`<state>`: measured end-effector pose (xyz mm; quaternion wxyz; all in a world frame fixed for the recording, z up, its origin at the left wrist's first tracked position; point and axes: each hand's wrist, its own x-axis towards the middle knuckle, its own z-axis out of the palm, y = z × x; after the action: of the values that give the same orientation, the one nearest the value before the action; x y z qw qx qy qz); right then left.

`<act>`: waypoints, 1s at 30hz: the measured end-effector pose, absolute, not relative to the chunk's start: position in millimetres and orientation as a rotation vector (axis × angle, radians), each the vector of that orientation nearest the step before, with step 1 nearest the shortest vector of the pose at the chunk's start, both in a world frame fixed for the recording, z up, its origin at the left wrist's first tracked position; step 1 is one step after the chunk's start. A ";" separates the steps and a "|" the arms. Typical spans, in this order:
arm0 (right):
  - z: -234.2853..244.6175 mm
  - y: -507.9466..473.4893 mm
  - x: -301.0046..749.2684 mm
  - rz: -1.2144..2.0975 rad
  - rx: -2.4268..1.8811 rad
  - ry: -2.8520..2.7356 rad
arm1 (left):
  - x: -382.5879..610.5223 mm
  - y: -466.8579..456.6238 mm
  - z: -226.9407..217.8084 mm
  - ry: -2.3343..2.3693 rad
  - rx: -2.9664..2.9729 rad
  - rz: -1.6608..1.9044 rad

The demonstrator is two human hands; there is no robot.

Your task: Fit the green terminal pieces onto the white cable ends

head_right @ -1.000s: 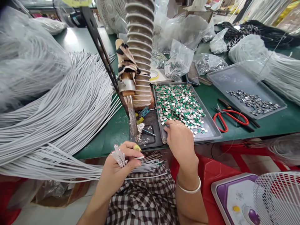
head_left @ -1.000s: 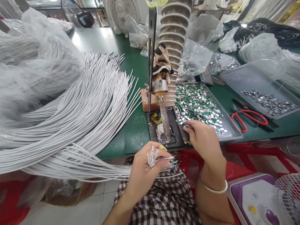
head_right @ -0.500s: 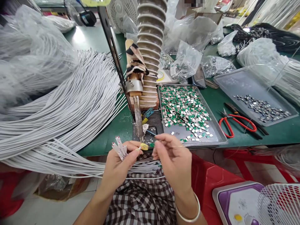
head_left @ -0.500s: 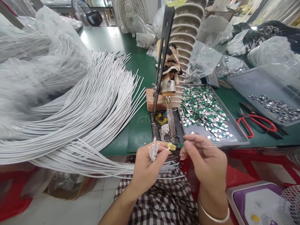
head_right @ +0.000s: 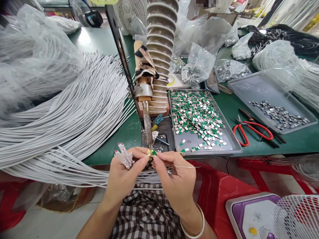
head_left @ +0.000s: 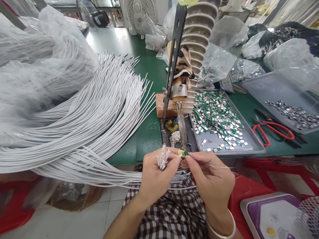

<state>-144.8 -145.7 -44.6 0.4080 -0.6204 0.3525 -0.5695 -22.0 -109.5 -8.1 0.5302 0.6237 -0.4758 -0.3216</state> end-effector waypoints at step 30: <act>-33.1 -150.0 -155.5 -1.508 -1.812 0.796 | -17.5 -109.4 -1.7 -1.183 1.443 -0.726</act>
<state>-155.5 -150.0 -33.1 0.3208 -0.6898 0.3032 -0.5739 -17.5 -109.4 -1.7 0.5393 0.6068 -0.4976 -0.3055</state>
